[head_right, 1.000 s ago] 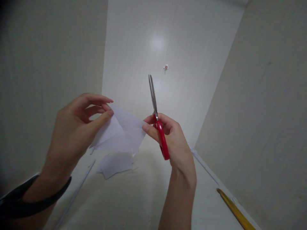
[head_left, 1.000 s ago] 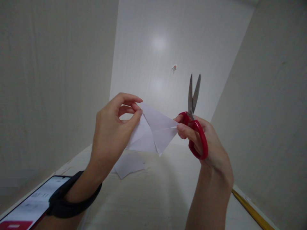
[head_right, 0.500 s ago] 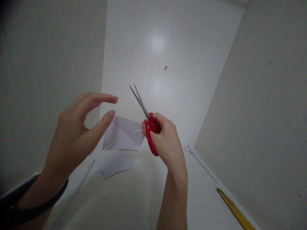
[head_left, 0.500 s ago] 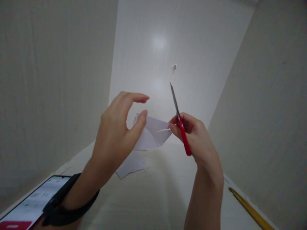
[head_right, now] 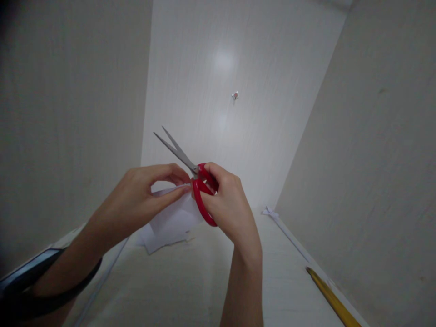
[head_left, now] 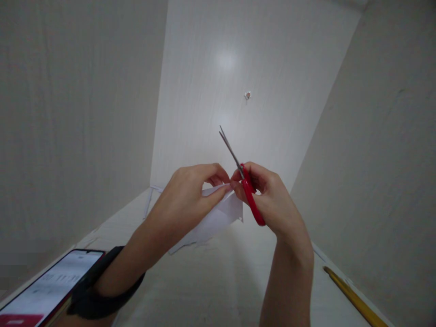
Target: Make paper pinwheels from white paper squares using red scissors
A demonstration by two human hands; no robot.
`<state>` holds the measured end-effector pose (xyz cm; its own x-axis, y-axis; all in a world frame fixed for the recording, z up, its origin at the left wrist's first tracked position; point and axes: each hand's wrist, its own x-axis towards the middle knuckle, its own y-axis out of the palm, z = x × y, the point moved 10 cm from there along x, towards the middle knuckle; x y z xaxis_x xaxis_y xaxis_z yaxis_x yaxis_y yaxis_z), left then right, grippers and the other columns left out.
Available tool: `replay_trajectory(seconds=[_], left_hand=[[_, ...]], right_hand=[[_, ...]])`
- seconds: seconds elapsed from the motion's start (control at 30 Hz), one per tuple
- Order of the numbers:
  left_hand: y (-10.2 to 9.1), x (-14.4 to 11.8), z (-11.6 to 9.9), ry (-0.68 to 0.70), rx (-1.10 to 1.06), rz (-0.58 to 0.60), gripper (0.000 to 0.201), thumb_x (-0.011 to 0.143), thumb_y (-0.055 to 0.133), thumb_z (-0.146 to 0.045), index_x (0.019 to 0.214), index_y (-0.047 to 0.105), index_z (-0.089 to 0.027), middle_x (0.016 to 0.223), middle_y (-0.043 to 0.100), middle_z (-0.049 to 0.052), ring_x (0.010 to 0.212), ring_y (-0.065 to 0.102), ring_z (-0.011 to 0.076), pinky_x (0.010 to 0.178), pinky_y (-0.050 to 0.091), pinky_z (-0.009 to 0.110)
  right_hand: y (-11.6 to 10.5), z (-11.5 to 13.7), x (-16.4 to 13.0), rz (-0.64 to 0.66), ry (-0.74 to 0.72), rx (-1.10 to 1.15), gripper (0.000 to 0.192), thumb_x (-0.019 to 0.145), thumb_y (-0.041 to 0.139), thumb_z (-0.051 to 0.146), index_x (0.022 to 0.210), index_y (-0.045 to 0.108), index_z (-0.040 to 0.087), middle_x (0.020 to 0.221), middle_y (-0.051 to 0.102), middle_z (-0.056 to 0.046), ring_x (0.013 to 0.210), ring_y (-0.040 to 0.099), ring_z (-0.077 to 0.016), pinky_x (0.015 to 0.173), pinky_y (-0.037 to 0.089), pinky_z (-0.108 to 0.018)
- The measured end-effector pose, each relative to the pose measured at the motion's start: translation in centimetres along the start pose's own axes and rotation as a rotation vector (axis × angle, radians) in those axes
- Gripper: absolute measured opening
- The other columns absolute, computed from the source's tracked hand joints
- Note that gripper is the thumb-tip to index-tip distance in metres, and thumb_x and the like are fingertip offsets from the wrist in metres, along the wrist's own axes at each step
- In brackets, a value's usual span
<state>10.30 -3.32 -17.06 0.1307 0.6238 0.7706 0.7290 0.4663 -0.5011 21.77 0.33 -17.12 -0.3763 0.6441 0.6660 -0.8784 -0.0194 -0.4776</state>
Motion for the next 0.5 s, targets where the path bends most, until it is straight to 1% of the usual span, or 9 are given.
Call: replay_trajectory(seconds=[0.1,0.23,0.3,0.37,0.5], left_hand=[[-0.2,0.0,0.0,-0.005,-0.069,-0.007,0.011,0.085,0.061,-0.024,0.079,0.070,-0.023,0.081,0.077,0.000,0.080,0.071,0.0192,0.074,0.051,0.029],[-0.6,-0.1,0.2,-0.022,-0.185,-0.029,0.012,0.082,0.063,-0.020,0.072,0.070,-0.022,0.075,0.074,-0.002,0.073,0.069,0.0168,0.073,0.053,0.027],[-0.7,-0.2,0.3,-0.027,-0.241,-0.024,0.012,0.081,0.065,-0.018,0.070,0.069,-0.022,0.072,0.073,-0.003,0.071,0.068,0.0156,0.072,0.054,0.025],[-0.6,-0.2,0.3,-0.031,-0.284,-0.016,0.012,0.080,0.066,-0.017,0.069,0.070,-0.021,0.072,0.073,-0.003,0.070,0.068,0.0147,0.071,0.054,0.023],[-0.5,-0.2,0.3,-0.049,-0.313,-0.013,0.013,0.079,0.067,-0.015,0.068,0.070,-0.021,0.069,0.072,-0.004,0.068,0.067,0.0130,0.072,0.054,0.022]], right_hand=[[0.0,0.2,0.0,-0.004,-0.005,0.063,0.008,0.079,0.066,0.017,0.076,0.059,0.020,0.072,0.057,0.003,0.068,0.050,-0.0138,0.061,0.039,-0.026],[-1.3,0.0,-0.2,-0.142,0.011,0.169,0.017,0.085,0.065,0.031,0.073,0.059,0.020,0.066,0.054,0.003,0.060,0.047,-0.0121,0.055,0.038,-0.024],[-2.0,-0.1,-0.3,-0.198,0.001,0.200,0.021,0.087,0.064,0.034,0.071,0.058,0.021,0.066,0.055,0.003,0.060,0.047,-0.0120,0.055,0.039,-0.024],[-2.0,-0.3,-0.2,-0.175,-0.003,0.238,0.022,0.087,0.064,0.034,0.070,0.059,0.020,0.067,0.057,0.002,0.061,0.047,-0.0119,0.056,0.039,-0.024],[-0.8,-1.2,0.1,-0.038,0.057,0.327,0.019,0.080,0.073,0.032,0.070,0.061,0.020,0.067,0.055,0.003,0.062,0.047,-0.0113,0.057,0.038,-0.023]])
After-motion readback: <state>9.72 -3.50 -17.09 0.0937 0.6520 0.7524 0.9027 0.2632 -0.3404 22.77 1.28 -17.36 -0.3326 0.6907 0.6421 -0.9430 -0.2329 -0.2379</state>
